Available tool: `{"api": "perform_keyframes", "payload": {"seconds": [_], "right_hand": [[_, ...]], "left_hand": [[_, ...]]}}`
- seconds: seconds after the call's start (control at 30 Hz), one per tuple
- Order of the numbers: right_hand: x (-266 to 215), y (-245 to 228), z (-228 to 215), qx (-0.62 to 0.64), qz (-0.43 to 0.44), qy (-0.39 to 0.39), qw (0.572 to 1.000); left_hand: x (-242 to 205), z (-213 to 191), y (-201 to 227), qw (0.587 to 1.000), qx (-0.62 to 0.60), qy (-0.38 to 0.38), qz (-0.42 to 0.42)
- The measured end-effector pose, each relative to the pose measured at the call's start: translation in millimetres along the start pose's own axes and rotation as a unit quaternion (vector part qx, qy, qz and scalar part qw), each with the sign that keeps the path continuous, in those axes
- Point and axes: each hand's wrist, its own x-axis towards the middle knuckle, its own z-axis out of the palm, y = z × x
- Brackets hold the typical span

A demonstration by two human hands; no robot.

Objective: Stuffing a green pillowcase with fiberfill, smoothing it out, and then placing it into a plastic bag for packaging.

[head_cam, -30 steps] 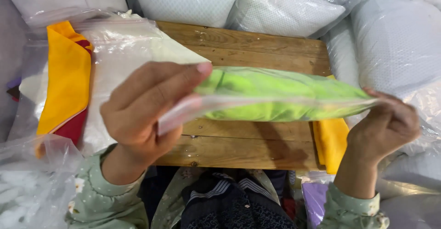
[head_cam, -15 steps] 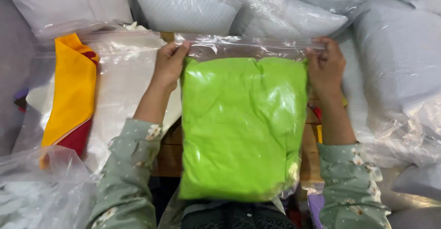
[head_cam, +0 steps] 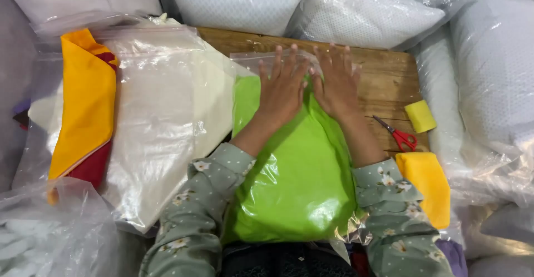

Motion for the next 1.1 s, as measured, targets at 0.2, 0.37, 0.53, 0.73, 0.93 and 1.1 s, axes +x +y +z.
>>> {"api": "perform_keyframes", "payload": {"seconds": [0.2, 0.37, 0.53, 0.73, 0.93, 1.1], "right_hand": [[-10, 4, 52, -0.061, 0.149, -0.090, 0.983], [-17, 1, 57, -0.057, 0.135, -0.103, 0.984], [-15, 12, 76, -0.058, 0.136, -0.106, 0.983], [-14, 15, 80, -0.047, 0.152, -0.121, 0.980], [-9, 19, 85, -0.053, 0.155, -0.125, 0.979], [-12, 26, 85, -0.048, 0.143, -0.113, 0.982]], "left_hand": [[0, 84, -34, 0.997, 0.052, -0.049, -0.043], [-13, 88, -32, 0.997, 0.064, -0.016, -0.044], [-13, 88, -31, 0.997, 0.052, -0.020, -0.055], [-14, 87, -31, 0.998, 0.030, 0.000, -0.056], [-9, 97, -35, 0.997, 0.026, -0.018, -0.074], [-12, 93, -37, 0.997, 0.024, -0.001, -0.076]]}}
